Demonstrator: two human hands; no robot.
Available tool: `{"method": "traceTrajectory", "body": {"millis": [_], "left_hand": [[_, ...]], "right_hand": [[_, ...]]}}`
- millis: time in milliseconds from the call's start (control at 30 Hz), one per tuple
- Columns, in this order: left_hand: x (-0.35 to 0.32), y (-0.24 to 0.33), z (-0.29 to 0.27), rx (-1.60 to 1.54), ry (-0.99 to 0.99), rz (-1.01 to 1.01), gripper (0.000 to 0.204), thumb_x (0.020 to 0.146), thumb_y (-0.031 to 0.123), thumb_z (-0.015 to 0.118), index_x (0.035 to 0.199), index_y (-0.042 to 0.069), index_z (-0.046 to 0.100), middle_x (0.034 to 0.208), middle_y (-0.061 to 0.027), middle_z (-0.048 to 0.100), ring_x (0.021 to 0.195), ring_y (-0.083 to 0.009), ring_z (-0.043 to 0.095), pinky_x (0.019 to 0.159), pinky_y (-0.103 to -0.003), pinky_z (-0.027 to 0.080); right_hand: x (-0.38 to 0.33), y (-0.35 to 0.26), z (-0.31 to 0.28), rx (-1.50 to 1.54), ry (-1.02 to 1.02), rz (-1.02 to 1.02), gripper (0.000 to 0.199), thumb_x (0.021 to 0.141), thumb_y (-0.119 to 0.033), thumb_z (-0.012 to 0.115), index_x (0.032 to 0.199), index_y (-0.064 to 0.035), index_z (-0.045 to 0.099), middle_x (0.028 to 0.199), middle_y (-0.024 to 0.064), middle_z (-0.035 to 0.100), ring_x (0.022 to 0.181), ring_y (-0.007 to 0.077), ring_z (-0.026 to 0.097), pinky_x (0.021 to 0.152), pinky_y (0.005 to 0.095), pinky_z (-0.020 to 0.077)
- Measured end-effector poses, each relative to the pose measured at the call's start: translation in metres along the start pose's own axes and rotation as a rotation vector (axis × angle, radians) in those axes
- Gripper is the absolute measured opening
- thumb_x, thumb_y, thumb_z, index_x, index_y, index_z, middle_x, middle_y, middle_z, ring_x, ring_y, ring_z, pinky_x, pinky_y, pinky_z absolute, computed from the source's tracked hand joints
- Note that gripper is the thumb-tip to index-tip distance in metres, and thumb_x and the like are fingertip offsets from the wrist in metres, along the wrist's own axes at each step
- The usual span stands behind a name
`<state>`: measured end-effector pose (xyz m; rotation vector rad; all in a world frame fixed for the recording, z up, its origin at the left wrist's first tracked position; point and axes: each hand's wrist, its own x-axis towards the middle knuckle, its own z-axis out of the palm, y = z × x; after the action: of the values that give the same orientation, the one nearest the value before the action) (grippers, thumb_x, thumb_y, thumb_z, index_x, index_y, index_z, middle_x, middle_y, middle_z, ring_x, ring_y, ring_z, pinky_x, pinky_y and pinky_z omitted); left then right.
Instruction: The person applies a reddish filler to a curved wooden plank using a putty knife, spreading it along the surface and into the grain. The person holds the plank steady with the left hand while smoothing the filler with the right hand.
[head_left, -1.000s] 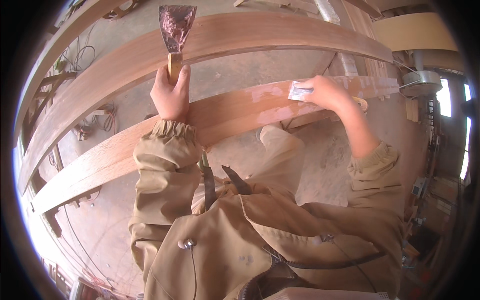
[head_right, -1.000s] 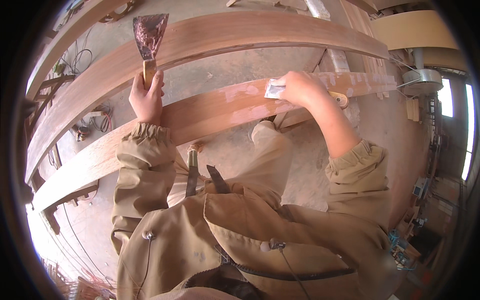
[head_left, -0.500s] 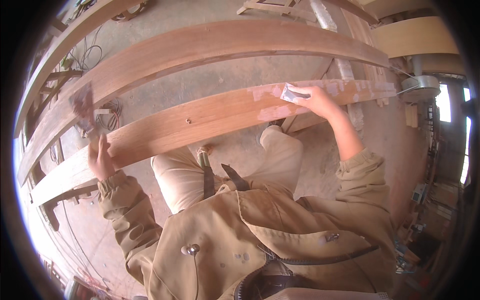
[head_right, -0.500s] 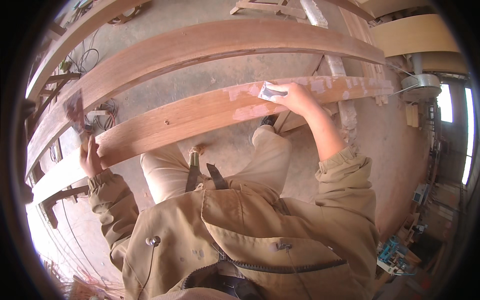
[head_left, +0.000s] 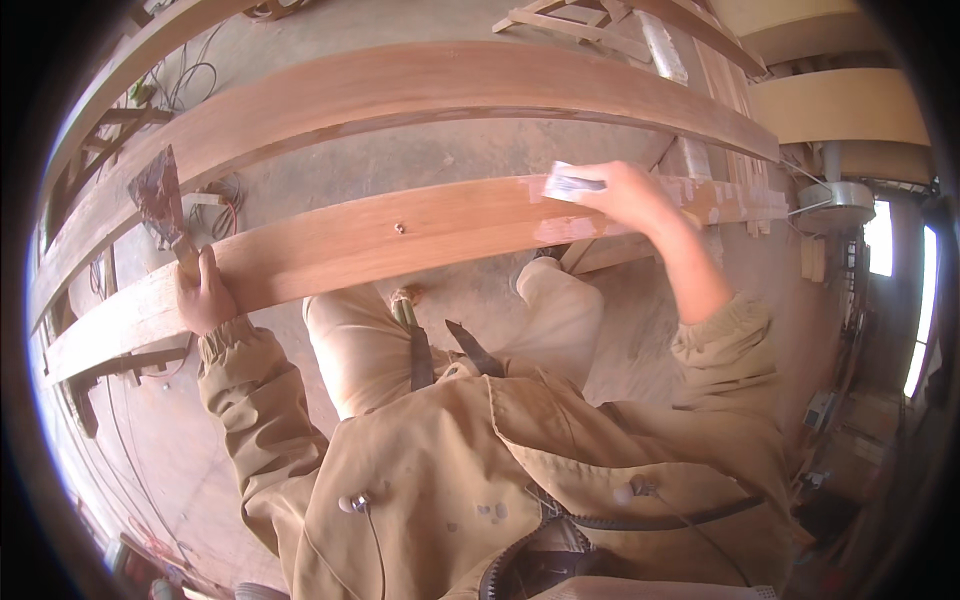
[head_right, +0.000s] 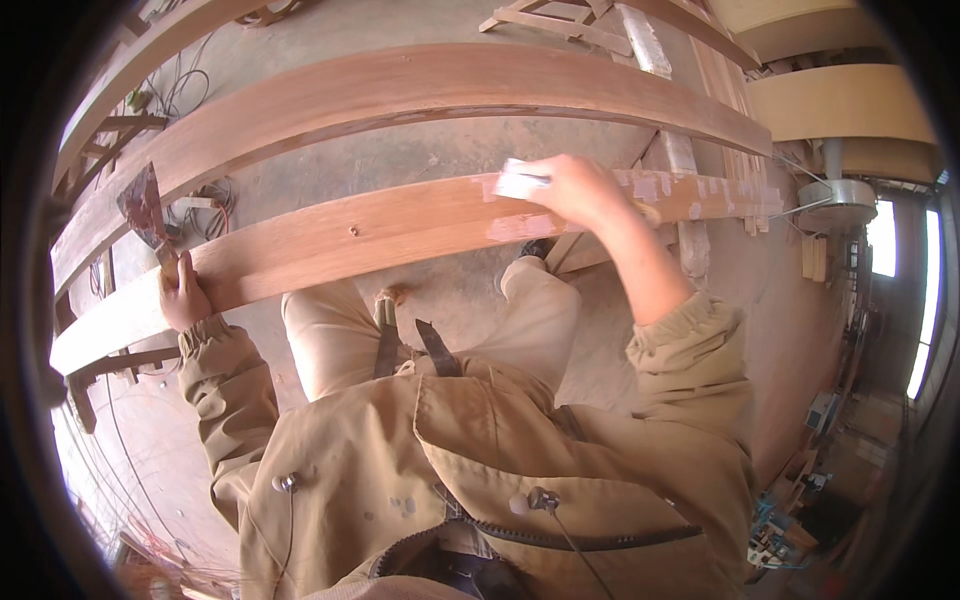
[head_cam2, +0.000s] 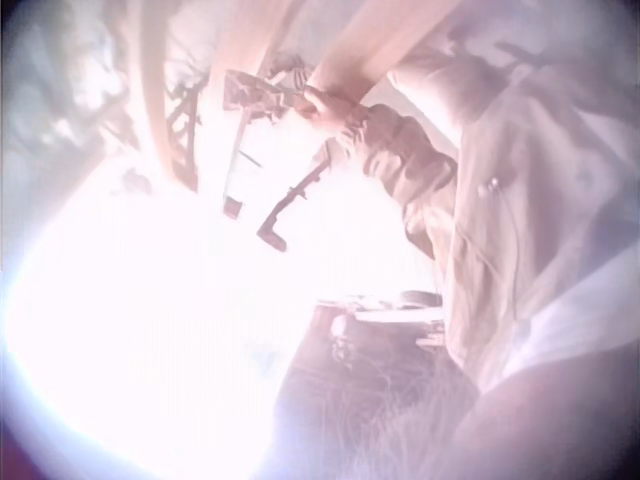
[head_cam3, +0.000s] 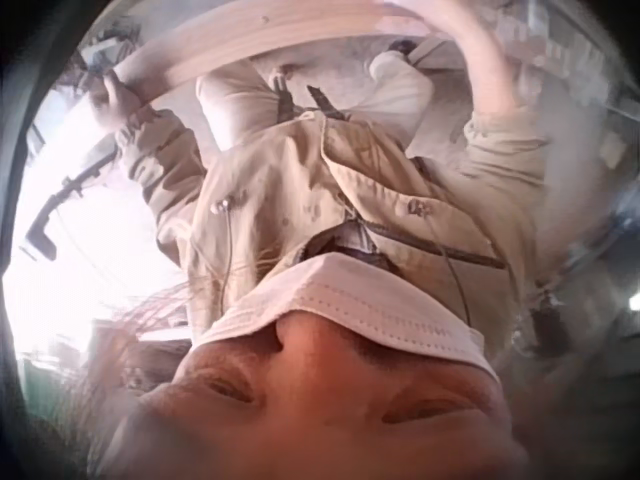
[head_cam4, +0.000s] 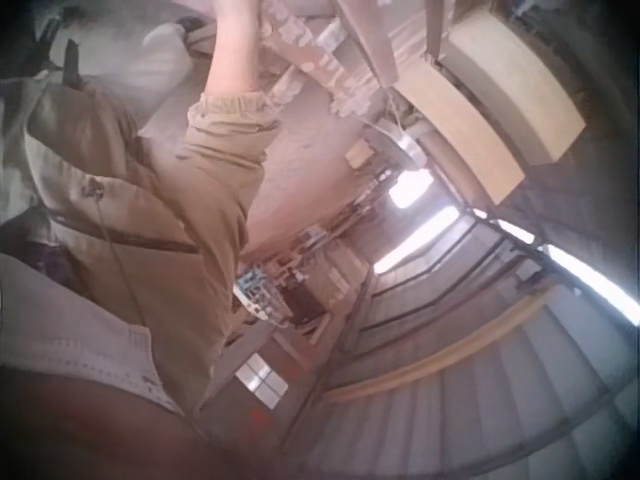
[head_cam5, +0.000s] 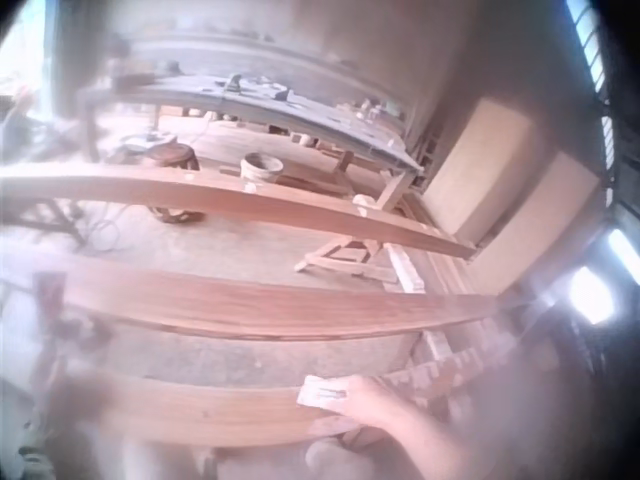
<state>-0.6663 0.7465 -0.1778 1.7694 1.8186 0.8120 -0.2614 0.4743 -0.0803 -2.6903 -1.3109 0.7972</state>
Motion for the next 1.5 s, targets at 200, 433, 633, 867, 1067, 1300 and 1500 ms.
{"method": "traceTrajectory", "body": {"millis": [200,433,633,867,1067,1300,1500], "left_hand": [[-0.006,0.013,-0.002,0.036,-0.03,-0.008,0.046,0.079,0.049,0.058,0.1,0.009,0.064,0.089,-0.0134,0.066,0.084,-0.0305,0.062,0.075,-0.038,0.045],[-0.006,0.009,-0.001,0.059,0.033,0.024,0.045,0.079,0.05,0.058,0.096,0.009,0.064,0.086,-0.014,0.066,0.082,-0.0318,0.062,0.072,-0.04,0.045],[-0.008,0.01,-0.001,0.041,0.014,0.016,0.044,0.079,0.051,0.058,0.096,0.011,0.064,0.083,-0.0123,0.066,0.079,-0.0309,0.062,0.07,-0.04,0.045],[-0.009,0.014,0.001,0.017,0.013,0.003,0.04,0.078,0.048,0.06,0.095,0.012,0.064,0.081,-0.01,0.066,0.077,-0.028,0.063,0.069,-0.037,0.046],[-0.011,0.015,0.001,0.024,0.005,-0.02,0.038,0.078,0.047,0.06,0.095,0.013,0.064,0.081,-0.0093,0.065,0.077,-0.0277,0.063,0.07,-0.037,0.046],[-0.01,0.014,0.001,0.04,0.022,-0.029,0.038,0.077,0.047,0.061,0.095,0.013,0.063,0.083,-0.0096,0.066,0.079,-0.029,0.063,0.071,-0.039,0.046],[-0.009,0.014,0.003,0.064,0.009,-0.029,0.038,0.077,0.047,0.06,0.095,0.013,0.063,0.084,-0.011,0.065,0.081,-0.0306,0.062,0.072,-0.04,0.046]], "right_hand": [[0.019,-0.057,0.032,0.166,-0.017,-0.143,0.043,0.079,-0.025,0.065,0.121,-0.0184,0.059,0.104,0.0142,0.065,0.092,0.0258,0.063,0.082,0.0338,0.0472],[0.019,-0.038,0.045,0.188,-0.003,-0.129,0.038,0.078,-0.034,0.065,0.115,-0.0255,0.063,0.102,0.0116,0.065,0.094,0.0289,0.062,0.082,0.0378,0.0473],[0.018,-0.074,0.012,0.062,-0.064,-0.044,0.038,0.078,-0.022,0.064,0.116,-0.0191,0.062,0.105,0.0137,0.065,0.095,0.0284,0.062,0.083,0.0347,0.0467],[0.035,-0.084,0.008,-0.346,-0.157,-0.059,0.034,0.078,-0.023,0.062,0.112,-0.0241,0.065,0.104,0.0093,0.065,0.096,0.0296,0.06,0.082,0.0388,0.0473],[0.022,-0.125,-0.001,-0.392,-0.151,-0.119,0.032,0.077,-0.024,0.064,0.108,-0.027,0.066,0.105,0.0087,0.065,0.097,0.0284,0.06,0.081,0.0392,0.048],[0.032,-0.094,-0.004,-0.575,-0.19,-0.049,0.032,0.075,-0.025,0.065,0.108,-0.0271,0.067,0.103,0.0087,0.065,0.097,0.0273,0.06,0.081,0.0389,0.048],[0.023,-0.116,0.004,-0.393,-0.113,-0.108,0.033,0.075,-0.024,0.066,0.108,-0.0266,0.067,0.103,0.0082,0.065,0.097,0.0264,0.06,0.081,0.0376,0.0483]]}}
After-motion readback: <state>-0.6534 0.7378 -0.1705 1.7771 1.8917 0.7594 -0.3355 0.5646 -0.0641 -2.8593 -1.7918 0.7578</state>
